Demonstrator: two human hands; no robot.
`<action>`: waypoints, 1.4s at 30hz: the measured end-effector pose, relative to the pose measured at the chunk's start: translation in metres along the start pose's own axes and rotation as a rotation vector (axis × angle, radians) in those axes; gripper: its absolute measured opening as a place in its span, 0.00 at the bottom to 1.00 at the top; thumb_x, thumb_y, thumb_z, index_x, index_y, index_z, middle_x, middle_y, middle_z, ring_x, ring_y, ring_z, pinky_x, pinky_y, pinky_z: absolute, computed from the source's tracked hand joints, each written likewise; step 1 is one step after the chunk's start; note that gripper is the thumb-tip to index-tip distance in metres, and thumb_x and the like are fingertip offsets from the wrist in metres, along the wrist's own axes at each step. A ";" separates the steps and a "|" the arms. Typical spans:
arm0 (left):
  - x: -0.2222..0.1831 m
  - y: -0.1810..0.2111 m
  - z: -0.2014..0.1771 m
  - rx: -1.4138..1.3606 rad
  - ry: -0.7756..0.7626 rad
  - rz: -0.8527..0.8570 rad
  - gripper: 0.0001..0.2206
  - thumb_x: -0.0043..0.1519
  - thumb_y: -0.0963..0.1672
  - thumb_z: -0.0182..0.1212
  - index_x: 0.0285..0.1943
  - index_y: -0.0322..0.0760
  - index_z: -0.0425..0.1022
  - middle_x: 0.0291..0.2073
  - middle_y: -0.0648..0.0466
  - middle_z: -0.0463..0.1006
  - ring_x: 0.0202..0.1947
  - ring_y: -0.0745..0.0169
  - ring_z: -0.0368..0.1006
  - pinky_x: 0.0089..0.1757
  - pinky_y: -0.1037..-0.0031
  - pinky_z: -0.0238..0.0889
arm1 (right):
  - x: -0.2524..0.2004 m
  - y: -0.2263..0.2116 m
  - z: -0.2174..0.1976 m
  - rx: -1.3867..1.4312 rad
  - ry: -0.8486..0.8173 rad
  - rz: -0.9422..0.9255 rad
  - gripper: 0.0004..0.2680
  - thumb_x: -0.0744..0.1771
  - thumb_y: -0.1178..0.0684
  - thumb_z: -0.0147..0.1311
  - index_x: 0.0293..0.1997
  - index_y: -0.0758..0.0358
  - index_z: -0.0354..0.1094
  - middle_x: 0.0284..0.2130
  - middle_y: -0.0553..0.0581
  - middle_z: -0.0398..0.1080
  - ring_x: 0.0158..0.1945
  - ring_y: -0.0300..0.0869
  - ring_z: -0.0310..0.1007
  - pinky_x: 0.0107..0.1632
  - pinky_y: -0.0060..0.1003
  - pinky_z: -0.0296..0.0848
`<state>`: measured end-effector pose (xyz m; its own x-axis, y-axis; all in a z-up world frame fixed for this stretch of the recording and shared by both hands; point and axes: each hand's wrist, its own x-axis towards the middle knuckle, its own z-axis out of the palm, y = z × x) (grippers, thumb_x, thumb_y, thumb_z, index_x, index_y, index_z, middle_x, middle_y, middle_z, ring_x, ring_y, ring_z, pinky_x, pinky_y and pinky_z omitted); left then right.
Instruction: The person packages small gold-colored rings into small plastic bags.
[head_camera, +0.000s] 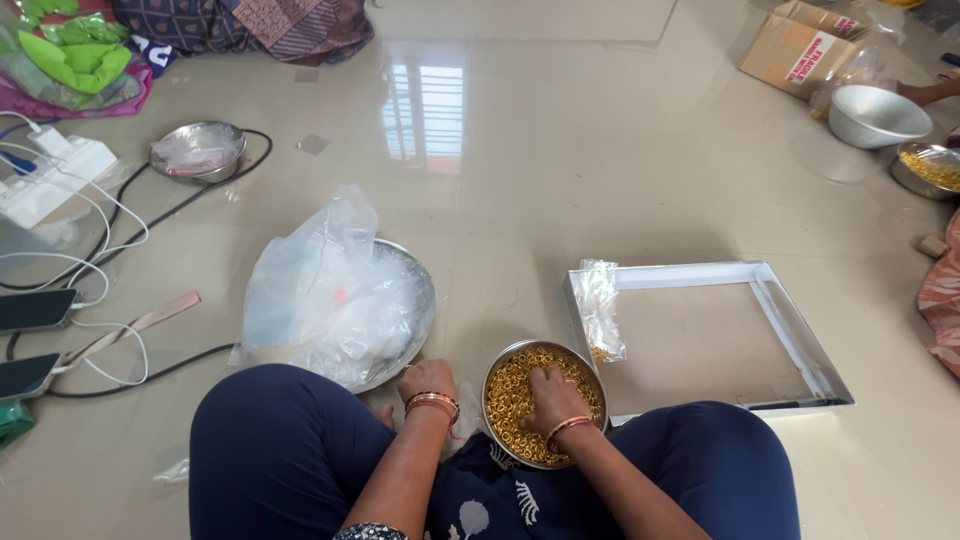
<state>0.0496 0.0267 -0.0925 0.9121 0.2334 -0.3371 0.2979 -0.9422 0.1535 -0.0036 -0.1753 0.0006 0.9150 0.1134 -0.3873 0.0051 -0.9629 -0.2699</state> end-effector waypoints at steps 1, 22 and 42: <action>-0.004 0.001 -0.006 0.001 0.004 0.005 0.10 0.66 0.42 0.55 0.48 0.45 0.84 0.49 0.50 0.83 0.52 0.50 0.80 0.46 0.62 0.76 | 0.003 0.003 0.005 0.002 0.005 0.002 0.25 0.60 0.50 0.73 0.57 0.61 0.59 0.62 0.64 0.57 0.60 0.60 0.66 0.63 0.48 0.69; 0.000 -0.017 -0.044 -1.244 -0.186 0.019 0.08 0.54 0.41 0.73 0.37 0.28 0.81 0.27 0.45 0.85 0.22 0.65 0.73 0.25 0.73 0.63 | 0.070 0.099 0.036 1.320 -0.132 0.180 0.07 0.66 0.61 0.54 0.47 0.71 0.74 0.33 0.56 0.74 0.30 0.40 0.71 0.32 0.31 0.76; -0.017 0.007 -0.047 -1.090 -0.183 0.303 0.08 0.54 0.41 0.72 0.37 0.30 0.82 0.26 0.52 0.86 0.22 0.75 0.76 0.24 0.80 0.64 | 0.047 0.063 0.001 0.453 0.011 0.031 0.07 0.63 0.52 0.65 0.41 0.63 0.78 0.33 0.53 0.78 0.34 0.40 0.78 0.40 0.34 0.77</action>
<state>0.0497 0.0280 -0.0424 0.9599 -0.0908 -0.2652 0.2399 -0.2233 0.9448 0.0387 -0.2306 -0.0357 0.9163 0.0811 -0.3921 -0.1971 -0.7612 -0.6179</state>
